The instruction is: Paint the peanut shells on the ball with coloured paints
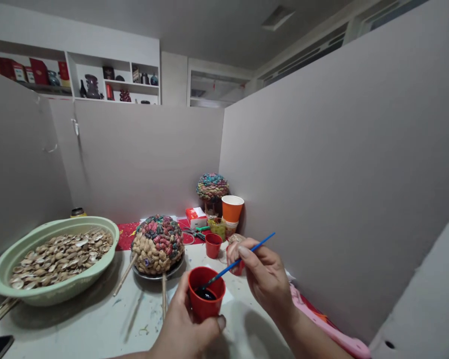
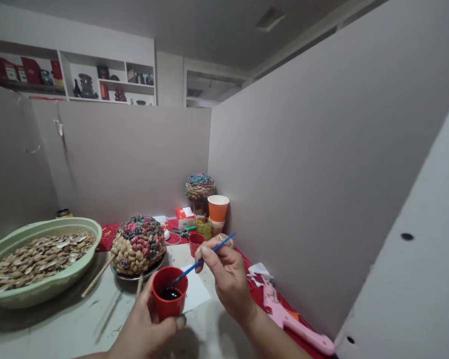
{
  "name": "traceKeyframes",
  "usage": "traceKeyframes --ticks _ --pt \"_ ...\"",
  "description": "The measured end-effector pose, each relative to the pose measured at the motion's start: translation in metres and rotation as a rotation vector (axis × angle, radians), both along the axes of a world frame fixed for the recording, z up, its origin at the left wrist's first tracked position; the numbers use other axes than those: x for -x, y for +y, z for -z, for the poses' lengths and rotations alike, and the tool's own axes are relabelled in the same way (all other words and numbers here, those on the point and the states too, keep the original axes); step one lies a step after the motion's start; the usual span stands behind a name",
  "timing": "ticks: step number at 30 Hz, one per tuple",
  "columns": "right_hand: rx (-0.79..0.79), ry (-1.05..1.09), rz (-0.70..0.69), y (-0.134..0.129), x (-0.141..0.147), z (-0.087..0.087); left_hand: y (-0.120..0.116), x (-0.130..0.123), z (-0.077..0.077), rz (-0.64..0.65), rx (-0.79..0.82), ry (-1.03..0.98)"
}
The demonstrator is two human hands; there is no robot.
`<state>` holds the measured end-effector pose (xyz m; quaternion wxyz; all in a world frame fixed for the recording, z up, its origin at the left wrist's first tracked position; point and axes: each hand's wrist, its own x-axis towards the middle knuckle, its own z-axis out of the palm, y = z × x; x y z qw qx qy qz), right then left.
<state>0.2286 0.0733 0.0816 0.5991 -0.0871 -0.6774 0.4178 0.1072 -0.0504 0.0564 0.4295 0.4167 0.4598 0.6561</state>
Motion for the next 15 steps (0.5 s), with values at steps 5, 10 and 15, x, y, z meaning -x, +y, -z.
traceKeyframes --ticks 5,10,15 --pt "0.022 -0.128 -0.043 -0.019 0.011 -0.025 -0.009 0.024 -0.025 -0.056 0.038 0.065" --pt "0.021 -0.226 -0.018 -0.032 0.033 -0.027 -0.029 0.046 -0.027 -0.048 0.072 -0.027" --pt "0.164 -0.202 -0.153 -0.036 0.051 -0.013 -0.044 0.063 -0.023 -0.170 0.062 0.044"
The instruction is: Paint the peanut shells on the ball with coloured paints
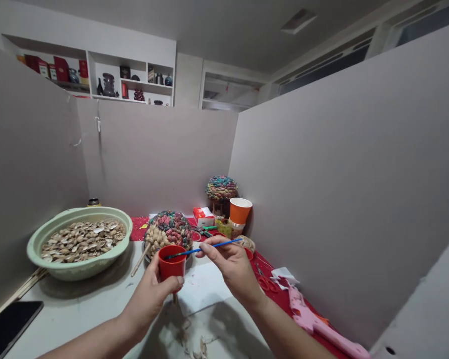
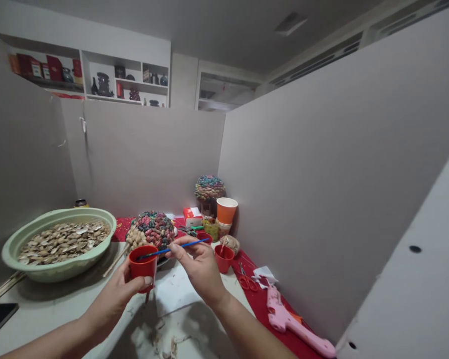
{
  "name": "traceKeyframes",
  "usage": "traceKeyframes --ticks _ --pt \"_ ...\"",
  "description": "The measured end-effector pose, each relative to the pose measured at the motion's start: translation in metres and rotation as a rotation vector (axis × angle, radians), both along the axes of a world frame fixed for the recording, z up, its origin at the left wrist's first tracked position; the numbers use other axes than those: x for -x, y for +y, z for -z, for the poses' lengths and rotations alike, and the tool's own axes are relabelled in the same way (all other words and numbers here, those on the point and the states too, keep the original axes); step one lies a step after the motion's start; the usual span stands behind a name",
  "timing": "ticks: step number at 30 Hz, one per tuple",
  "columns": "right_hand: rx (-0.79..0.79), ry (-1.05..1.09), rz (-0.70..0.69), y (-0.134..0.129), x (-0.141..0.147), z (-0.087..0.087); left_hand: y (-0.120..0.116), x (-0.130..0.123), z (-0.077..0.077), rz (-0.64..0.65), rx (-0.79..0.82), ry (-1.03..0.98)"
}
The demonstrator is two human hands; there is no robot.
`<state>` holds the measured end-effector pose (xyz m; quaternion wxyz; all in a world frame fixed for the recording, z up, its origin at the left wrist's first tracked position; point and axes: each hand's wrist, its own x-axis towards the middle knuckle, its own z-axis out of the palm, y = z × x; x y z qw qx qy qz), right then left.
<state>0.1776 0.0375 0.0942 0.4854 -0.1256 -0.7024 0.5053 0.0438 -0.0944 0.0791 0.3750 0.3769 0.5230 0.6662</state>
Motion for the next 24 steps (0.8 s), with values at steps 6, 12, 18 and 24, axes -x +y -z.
traceKeyframes --ticks 6,12,18,24 --pt "-0.126 0.084 0.135 -0.004 0.006 0.019 0.001 0.020 0.017 -0.194 -0.034 0.228" --pt "-0.314 0.147 0.287 0.003 0.010 0.041 0.003 0.025 0.043 -0.264 -0.044 0.290" --pt "-0.433 0.094 0.295 0.014 0.015 0.060 0.006 0.035 0.069 -0.351 -0.053 0.443" --pt "-0.477 0.100 0.343 0.019 0.021 0.066 0.009 0.040 0.082 -0.336 -0.035 0.495"
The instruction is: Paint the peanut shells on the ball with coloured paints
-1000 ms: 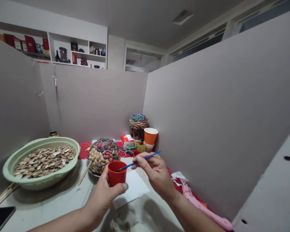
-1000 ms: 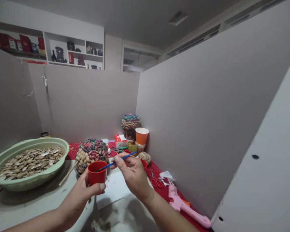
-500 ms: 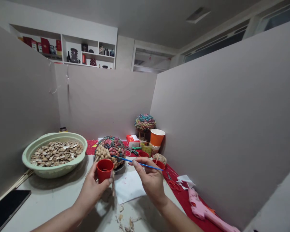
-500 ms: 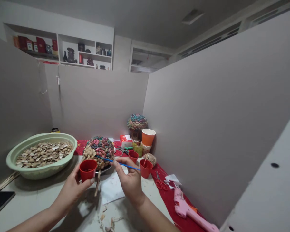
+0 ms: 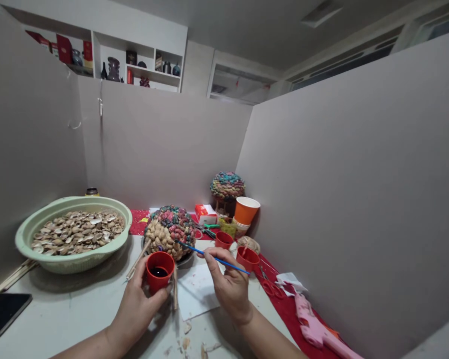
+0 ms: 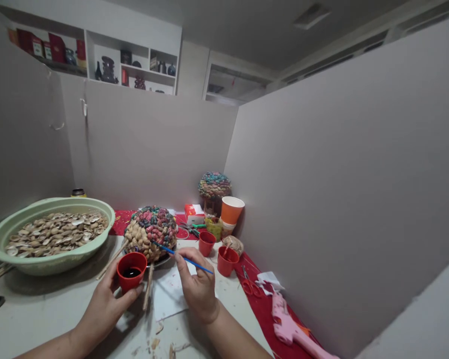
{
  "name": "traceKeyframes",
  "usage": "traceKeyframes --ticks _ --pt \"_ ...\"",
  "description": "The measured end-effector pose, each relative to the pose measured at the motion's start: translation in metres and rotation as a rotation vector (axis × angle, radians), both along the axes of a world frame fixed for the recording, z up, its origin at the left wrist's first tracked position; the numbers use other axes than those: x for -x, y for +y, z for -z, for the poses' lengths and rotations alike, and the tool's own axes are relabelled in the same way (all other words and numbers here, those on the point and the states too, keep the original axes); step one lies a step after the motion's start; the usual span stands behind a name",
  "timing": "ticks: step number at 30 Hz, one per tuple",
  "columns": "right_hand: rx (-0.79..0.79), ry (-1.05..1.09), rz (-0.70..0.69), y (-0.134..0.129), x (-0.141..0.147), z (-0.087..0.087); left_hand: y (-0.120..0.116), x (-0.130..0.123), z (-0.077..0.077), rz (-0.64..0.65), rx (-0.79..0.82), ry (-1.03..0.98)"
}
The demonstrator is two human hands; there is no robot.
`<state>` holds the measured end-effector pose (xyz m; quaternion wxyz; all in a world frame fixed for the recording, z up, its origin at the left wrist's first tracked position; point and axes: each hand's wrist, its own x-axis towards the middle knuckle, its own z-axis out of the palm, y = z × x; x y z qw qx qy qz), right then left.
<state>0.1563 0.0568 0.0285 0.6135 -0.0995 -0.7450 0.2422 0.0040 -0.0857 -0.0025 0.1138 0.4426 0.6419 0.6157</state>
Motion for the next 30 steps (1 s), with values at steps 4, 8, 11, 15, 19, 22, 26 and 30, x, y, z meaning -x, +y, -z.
traceKeyframes --ticks 4,8,11,15,19,22,26,30 --pt "-0.003 -0.007 0.023 0.003 0.000 0.000 0.000 0.002 0.002 0.002 0.032 0.000" --pt "-0.008 -0.052 0.048 0.000 -0.009 -0.004 0.001 0.005 0.002 -0.036 0.100 -0.044" --pt "-0.030 -0.100 0.053 -0.003 -0.015 -0.006 0.001 0.007 0.003 -0.056 0.105 -0.064" --pt "-0.066 -0.075 0.018 -0.004 -0.015 -0.004 0.003 0.008 0.006 -0.077 0.096 -0.043" --pt "-0.122 0.008 -0.033 -0.003 -0.008 0.000 0.005 0.007 0.006 -0.049 0.117 -0.044" --pt "-0.139 0.001 -0.037 -0.003 -0.005 0.000 0.005 0.007 0.006 -0.030 0.130 -0.062" --pt "-0.138 -0.032 -0.015 -0.004 -0.007 -0.002 0.004 0.008 0.007 -0.059 0.096 -0.036" --pt "-0.178 -0.045 -0.019 -0.006 -0.011 -0.006 0.005 0.010 0.009 -0.066 0.069 -0.013"
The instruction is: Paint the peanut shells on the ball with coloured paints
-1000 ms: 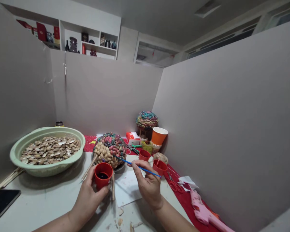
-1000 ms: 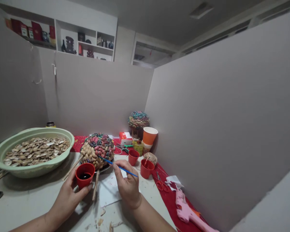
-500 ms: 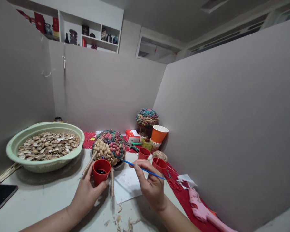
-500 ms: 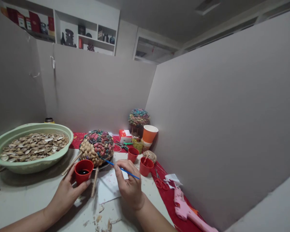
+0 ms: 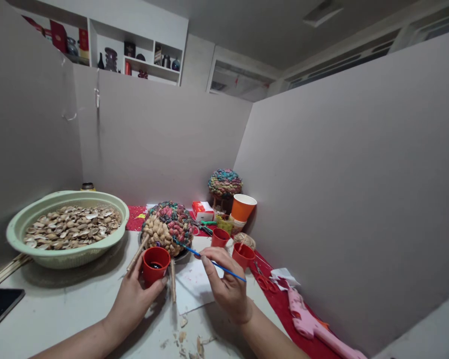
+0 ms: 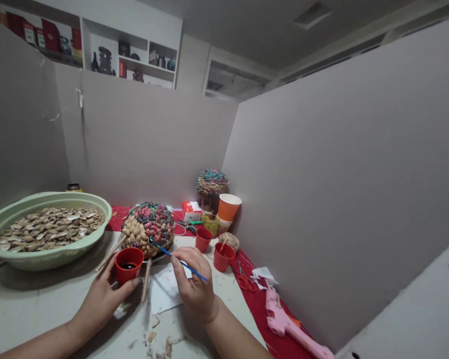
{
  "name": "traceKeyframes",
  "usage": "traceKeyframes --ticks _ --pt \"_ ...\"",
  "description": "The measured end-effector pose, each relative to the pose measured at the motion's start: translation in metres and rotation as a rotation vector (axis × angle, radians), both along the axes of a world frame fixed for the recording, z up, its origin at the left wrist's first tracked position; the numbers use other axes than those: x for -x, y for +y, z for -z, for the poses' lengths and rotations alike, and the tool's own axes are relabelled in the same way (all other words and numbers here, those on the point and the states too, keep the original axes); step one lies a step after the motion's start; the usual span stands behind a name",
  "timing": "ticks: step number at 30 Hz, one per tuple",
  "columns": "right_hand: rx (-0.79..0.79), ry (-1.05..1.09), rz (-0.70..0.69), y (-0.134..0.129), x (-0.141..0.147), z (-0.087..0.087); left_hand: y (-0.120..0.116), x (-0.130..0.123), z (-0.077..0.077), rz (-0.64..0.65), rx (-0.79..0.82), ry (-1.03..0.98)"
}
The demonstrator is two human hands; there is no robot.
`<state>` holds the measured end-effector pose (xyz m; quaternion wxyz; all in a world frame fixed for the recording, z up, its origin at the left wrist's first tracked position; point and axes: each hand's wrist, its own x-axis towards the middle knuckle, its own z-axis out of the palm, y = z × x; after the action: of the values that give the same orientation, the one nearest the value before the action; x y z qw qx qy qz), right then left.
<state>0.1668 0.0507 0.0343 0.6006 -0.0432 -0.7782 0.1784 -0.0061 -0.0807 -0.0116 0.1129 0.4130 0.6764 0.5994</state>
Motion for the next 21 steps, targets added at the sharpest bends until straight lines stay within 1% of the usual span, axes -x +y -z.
traceKeyframes --ticks 7,11,14,16,21 --pt "-0.060 -0.037 -0.009 0.000 -0.003 -0.002 0.001 0.001 -0.001 0.012 0.027 -0.027" --pt "-0.038 0.008 -0.011 -0.001 -0.003 0.002 -0.001 -0.002 -0.006 -0.003 0.020 -0.020" --pt "-0.038 0.003 -0.033 0.000 0.000 0.006 -0.001 -0.003 -0.008 0.032 0.039 -0.017" --pt "-0.035 -0.014 -0.047 0.001 0.001 0.009 -0.001 -0.004 -0.008 0.055 0.045 -0.013" --pt "-0.056 -0.045 -0.041 0.003 0.001 0.007 0.001 -0.002 -0.005 0.041 0.055 -0.022"
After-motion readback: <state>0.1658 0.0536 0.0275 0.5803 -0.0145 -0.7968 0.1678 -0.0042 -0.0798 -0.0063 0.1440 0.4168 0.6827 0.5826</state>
